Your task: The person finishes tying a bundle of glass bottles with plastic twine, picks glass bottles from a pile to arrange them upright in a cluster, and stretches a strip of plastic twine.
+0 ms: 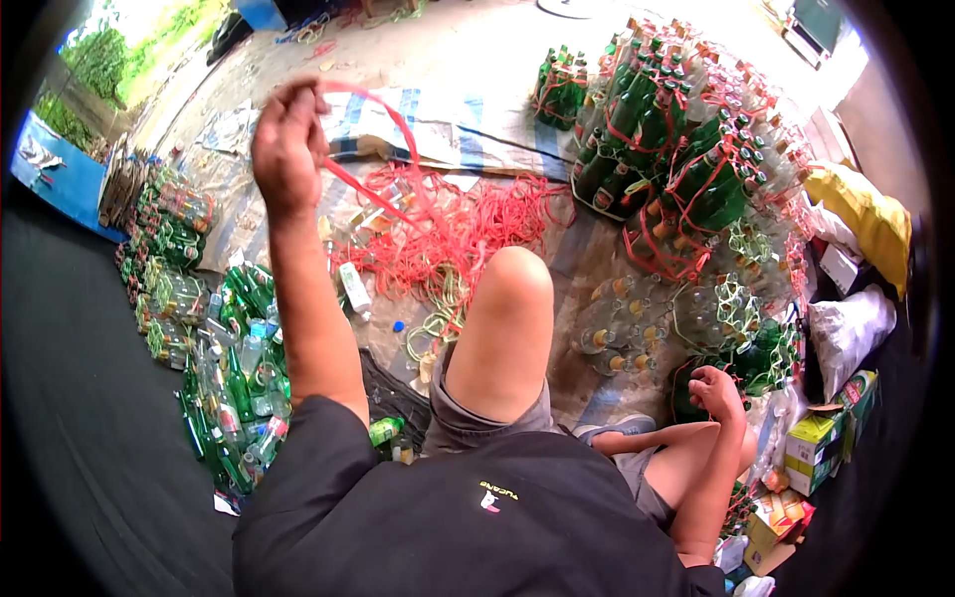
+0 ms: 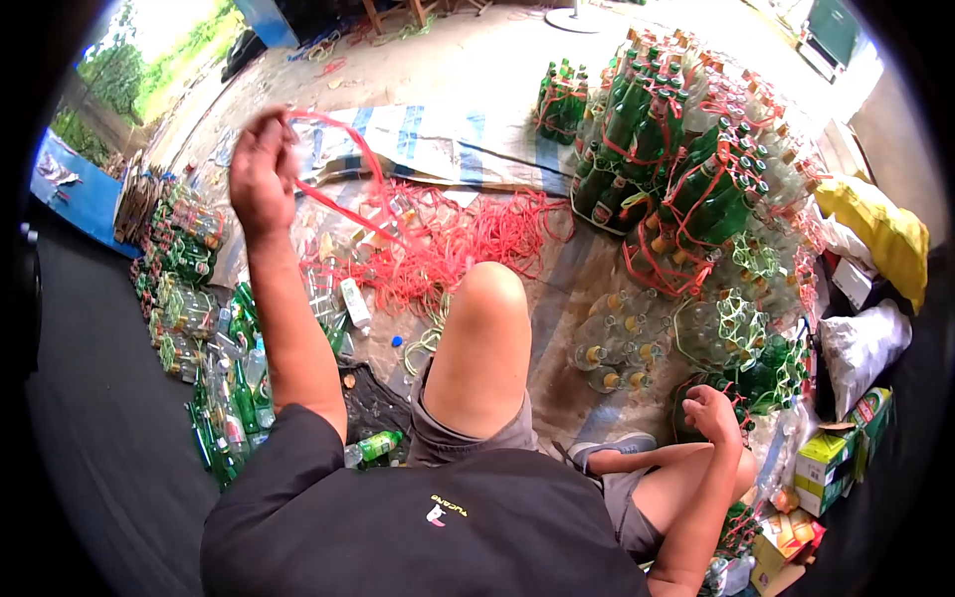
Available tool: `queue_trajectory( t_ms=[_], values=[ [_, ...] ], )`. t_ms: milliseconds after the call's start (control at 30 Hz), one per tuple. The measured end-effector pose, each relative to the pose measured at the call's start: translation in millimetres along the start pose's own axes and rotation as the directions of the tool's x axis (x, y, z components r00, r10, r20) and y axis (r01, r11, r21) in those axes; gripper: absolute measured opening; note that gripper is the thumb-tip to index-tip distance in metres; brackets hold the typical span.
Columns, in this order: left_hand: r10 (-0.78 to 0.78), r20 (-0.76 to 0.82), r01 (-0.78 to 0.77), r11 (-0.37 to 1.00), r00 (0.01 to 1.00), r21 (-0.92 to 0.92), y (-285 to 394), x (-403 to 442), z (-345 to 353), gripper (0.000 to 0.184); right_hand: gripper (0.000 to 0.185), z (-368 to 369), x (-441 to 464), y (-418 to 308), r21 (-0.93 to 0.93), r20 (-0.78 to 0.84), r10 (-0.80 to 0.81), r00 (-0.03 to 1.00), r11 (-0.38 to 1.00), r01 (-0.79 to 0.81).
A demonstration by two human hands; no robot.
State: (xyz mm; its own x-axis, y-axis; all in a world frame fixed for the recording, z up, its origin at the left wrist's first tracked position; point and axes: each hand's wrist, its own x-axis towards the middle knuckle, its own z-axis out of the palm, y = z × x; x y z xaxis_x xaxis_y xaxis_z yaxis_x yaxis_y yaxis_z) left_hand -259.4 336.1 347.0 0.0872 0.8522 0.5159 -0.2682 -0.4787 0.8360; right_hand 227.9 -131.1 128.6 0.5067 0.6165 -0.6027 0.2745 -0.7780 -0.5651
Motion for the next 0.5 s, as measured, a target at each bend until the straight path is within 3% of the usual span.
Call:
queue_trajectory(
  t_ms=[133, 233, 300, 333, 367, 467, 500],
  values=[
    [0.264, 0.151, -0.235, 0.954, 0.953, -0.184, 85.4, 47.4, 56.7, 0.026, 0.029, -1.0, -5.0, 5.8, 0.086, 0.008, -0.002, 1.0, 0.996, 0.002],
    [0.353, 0.446, -0.395, 0.919, 0.823, 0.001, 101.3, 69.8, 105.0, 0.031, 0.031, -2.4, -16.2, -2.1, 0.107, 0.005, -0.015, 1.0, 0.994, 0.014],
    [0.066, 0.454, -0.09, 0.995, 0.888, 0.032, 109.1, 72.1, 138.0, 0.025, 0.03, -4.8, -23.7, -7.6, 0.145, 0.02, -0.039, 0.999, 0.989, 0.036],
    [-0.01, 0.557, 0.062, 0.995, 0.831, -0.075, 86.3, 93.2, 138.8, 0.025, 0.03, -5.9, -26.1, -7.4, 0.148, 0.023, -0.059, 0.998, 0.987, 0.055],
    [0.009, 0.651, 0.102, 0.986, 0.759, -0.133, 89.1, 92.5, 143.6, 0.026, 0.03, -6.1, -28.6, -7.6, 0.158, 0.007, -0.063, 0.998, 0.985, 0.061],
    [-0.088, 0.635, 0.165, 0.984, 0.767, -0.063, 82.8, 84.6, 171.1, 0.026, 0.031, -6.9, -34.5, -9.9, 0.196, 0.015, -0.135, 0.991, 0.972, 0.129],
    [-0.108, 0.586, 0.174, 0.983, 0.803, -0.057, 88.1, 74.9, 180.5, 0.017, 0.031, -9.8, -38.7, -18.1, 0.201, -0.002, -0.143, 0.99, 0.969, 0.141]
  ],
)
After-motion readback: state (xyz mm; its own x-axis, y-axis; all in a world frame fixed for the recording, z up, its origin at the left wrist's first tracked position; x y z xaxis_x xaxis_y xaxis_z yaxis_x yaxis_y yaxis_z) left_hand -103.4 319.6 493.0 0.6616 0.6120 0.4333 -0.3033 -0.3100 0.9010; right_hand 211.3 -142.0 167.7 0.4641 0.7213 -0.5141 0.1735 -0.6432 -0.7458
